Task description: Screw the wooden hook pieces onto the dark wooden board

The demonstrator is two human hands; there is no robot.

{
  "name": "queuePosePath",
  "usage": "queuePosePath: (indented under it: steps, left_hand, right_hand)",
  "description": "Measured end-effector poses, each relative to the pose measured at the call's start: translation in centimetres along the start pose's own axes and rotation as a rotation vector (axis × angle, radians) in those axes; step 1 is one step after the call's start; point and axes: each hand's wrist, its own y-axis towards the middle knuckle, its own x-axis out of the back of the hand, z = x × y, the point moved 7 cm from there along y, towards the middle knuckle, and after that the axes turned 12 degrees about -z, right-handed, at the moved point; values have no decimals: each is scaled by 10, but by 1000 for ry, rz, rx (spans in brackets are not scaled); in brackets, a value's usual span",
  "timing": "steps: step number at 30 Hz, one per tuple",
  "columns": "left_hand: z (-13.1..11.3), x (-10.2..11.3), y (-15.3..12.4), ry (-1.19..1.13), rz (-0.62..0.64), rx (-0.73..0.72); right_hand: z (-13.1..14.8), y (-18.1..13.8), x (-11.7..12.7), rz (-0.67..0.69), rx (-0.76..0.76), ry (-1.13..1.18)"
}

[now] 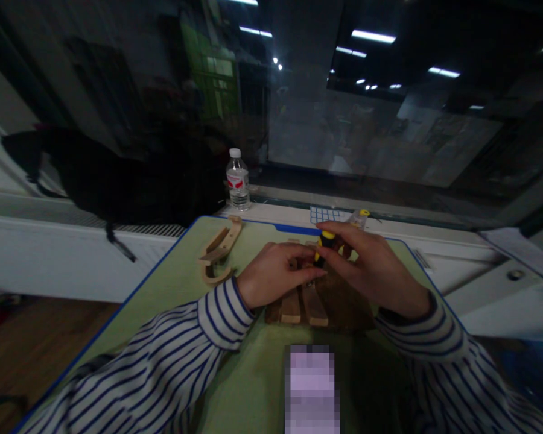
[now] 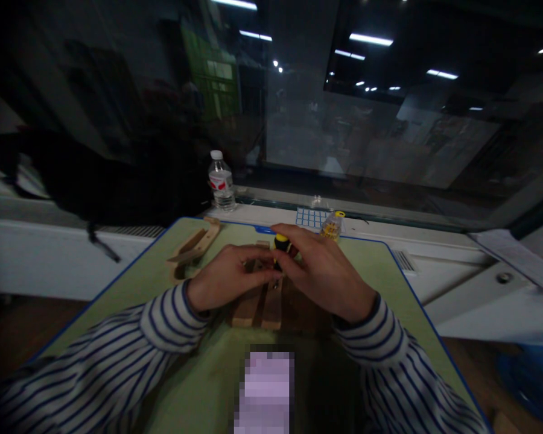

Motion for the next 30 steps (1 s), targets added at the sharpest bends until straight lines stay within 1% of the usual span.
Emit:
queuePosePath:
  steps: [3,15,25,30]
  left_hand:
    - [-1,1,0,10,-12,5]
    - [-1,1,0,48,5,-21]
    - [-2,0,0,55,16,-32]
    - [-2,1,-1,107,8,-33]
  right_hand:
    - [-1,0,0,-4,-8,3]
    - [3,0,3,-22,10,-9]
    - [3,0,1,-11,0,8]
    - [3,0,2,-11,1,4]
